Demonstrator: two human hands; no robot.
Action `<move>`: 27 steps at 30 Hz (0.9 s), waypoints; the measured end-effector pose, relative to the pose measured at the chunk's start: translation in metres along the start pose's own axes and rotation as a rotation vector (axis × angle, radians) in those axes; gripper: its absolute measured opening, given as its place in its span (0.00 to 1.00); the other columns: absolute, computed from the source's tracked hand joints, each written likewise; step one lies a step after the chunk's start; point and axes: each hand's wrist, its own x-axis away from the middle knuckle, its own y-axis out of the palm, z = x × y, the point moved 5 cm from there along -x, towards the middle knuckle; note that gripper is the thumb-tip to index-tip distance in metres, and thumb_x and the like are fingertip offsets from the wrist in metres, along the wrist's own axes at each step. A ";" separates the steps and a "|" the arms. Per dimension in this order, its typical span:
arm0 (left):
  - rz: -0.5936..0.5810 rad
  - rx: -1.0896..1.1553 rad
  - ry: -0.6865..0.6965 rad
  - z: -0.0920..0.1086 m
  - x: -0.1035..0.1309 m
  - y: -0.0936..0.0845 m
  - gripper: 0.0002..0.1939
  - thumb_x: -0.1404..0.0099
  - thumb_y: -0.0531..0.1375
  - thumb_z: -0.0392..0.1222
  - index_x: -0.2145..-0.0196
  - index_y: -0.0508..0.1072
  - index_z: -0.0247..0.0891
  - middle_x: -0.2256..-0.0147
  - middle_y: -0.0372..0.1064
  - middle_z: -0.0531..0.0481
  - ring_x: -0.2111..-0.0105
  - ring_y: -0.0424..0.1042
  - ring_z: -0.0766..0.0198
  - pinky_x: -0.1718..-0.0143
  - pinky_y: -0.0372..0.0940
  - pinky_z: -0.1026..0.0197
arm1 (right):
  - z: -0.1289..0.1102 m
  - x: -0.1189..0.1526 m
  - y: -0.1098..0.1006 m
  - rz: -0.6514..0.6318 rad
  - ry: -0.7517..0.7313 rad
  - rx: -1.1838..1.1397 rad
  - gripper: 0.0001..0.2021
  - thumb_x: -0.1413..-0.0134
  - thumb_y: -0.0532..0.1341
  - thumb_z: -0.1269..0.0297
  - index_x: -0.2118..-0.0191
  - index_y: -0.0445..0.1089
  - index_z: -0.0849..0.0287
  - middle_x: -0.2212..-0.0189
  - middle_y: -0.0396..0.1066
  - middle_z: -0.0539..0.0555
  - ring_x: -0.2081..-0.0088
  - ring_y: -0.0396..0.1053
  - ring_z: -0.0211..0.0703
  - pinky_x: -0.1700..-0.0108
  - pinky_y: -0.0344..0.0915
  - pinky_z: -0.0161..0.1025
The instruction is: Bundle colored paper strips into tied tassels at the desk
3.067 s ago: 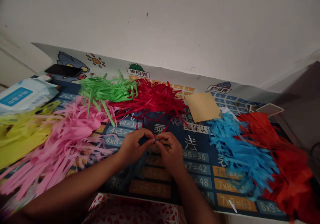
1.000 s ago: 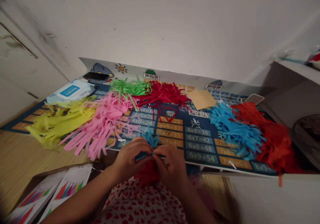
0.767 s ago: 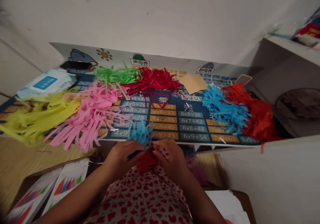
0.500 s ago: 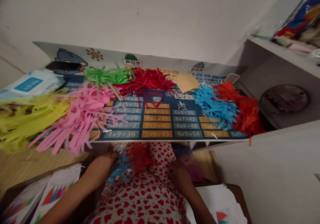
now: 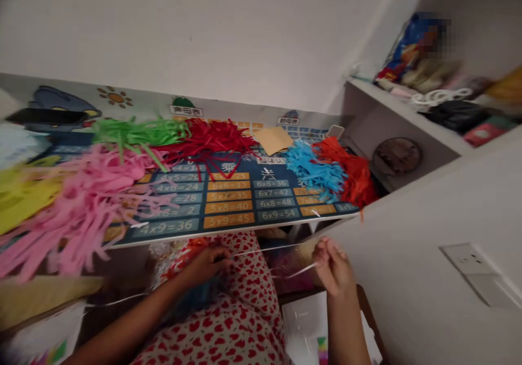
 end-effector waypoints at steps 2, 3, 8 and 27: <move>0.026 -0.010 -0.014 -0.004 -0.004 -0.003 0.16 0.41 0.58 0.52 0.76 0.69 0.36 0.78 0.67 0.54 0.77 0.63 0.66 0.74 0.57 0.66 | -0.028 -0.003 -0.038 0.153 -0.110 -0.121 0.09 0.54 0.69 0.58 0.66 0.73 0.53 0.74 0.73 0.47 0.77 0.68 0.34 0.77 0.67 0.31; 0.027 -0.014 -0.017 -0.004 -0.006 -0.004 0.17 0.42 0.58 0.54 0.76 0.69 0.37 0.79 0.67 0.54 0.78 0.63 0.66 0.74 0.57 0.65 | -0.038 -0.002 -0.051 0.220 -0.155 -0.188 0.10 0.55 0.69 0.61 0.64 0.73 0.54 0.71 0.75 0.48 0.74 0.70 0.34 0.74 0.68 0.31; 0.028 -0.096 -0.048 -0.005 -0.014 -0.002 0.20 0.46 0.59 0.59 0.77 0.71 0.38 0.80 0.68 0.54 0.78 0.65 0.63 0.73 0.57 0.63 | -0.056 -0.005 -0.070 0.346 -0.251 -0.320 0.14 0.64 0.75 0.64 0.69 0.72 0.56 0.76 0.72 0.43 0.77 0.68 0.30 0.75 0.67 0.28; 0.233 0.226 0.036 0.040 0.017 -0.028 0.13 0.53 0.69 0.50 0.71 0.81 0.41 0.62 0.77 0.46 0.58 0.73 0.53 0.52 0.66 0.54 | -0.029 0.019 0.054 0.188 -0.127 0.245 0.09 0.55 0.69 0.59 0.72 0.77 0.60 0.86 0.61 0.44 0.83 0.54 0.31 0.81 0.50 0.30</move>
